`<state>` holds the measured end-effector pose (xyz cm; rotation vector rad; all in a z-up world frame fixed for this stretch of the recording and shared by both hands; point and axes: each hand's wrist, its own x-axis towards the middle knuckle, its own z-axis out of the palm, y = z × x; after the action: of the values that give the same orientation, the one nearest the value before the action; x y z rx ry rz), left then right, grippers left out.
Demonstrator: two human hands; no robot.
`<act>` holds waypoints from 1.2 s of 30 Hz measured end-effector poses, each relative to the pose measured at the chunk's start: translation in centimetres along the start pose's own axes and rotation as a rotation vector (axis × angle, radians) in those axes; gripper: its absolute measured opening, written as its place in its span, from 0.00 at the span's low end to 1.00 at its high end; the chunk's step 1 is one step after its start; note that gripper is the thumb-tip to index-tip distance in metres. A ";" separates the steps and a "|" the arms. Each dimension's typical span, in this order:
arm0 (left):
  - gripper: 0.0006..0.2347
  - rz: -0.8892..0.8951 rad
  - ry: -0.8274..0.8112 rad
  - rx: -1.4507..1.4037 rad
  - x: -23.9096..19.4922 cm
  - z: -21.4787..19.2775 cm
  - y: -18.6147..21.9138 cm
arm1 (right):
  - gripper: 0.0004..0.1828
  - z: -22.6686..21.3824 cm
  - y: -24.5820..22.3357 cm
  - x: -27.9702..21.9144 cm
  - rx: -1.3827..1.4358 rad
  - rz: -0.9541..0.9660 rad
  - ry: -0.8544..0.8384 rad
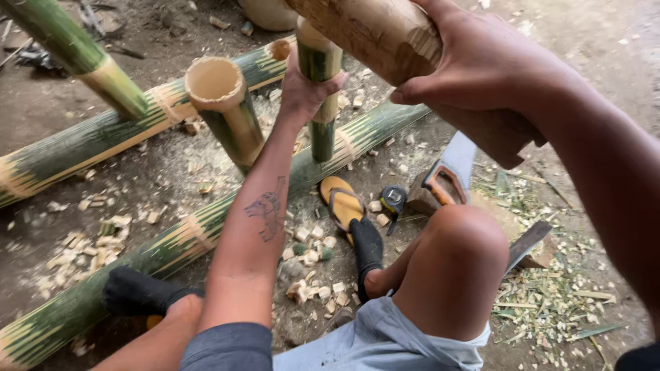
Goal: The person uses a wooden mallet and chisel to carve circular holes into bamboo poles. They repeatedly strike the chisel to remove material, then insert smaller bamboo pieces into the holes to test fit.
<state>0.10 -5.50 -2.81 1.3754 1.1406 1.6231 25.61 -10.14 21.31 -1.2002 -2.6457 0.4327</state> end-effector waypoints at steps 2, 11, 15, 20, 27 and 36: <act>0.35 -0.055 0.014 -0.101 0.3 0.7 0.2 | 0.32 -1.2 0.5 -0.7 0.075 -0.022 0.055; 0.29 -0.050 0.012 0.224 0.2 -0.2 -0.2 | 0.48 0.2 0.8 0.2 0.053 -0.006 0.051; 0.28 -0.026 0.034 0.268 -0.3 0.0 -0.3 | 0.55 0.8 0.4 0.3 -0.093 0.027 -0.004; 0.33 0.029 0.014 -0.062 0.0 0.7 -0.5 | 0.38 -1.8 -2.2 -1.4 0.281 -0.073 0.086; 0.29 -0.007 0.042 0.303 -0.4 -0.2 -0.2 | 0.47 0.6 -0.9 1.0 -0.050 -0.122 -0.020; 0.30 0.013 -0.002 -0.037 0.0 0.6 -1.6 | 0.28 -1.2 -1.2 -0.8 0.026 0.133 -0.003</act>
<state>0.62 -4.80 -4.25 1.3632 1.0975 1.6434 25.63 -11.31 22.80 -1.3734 -2.5638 0.4893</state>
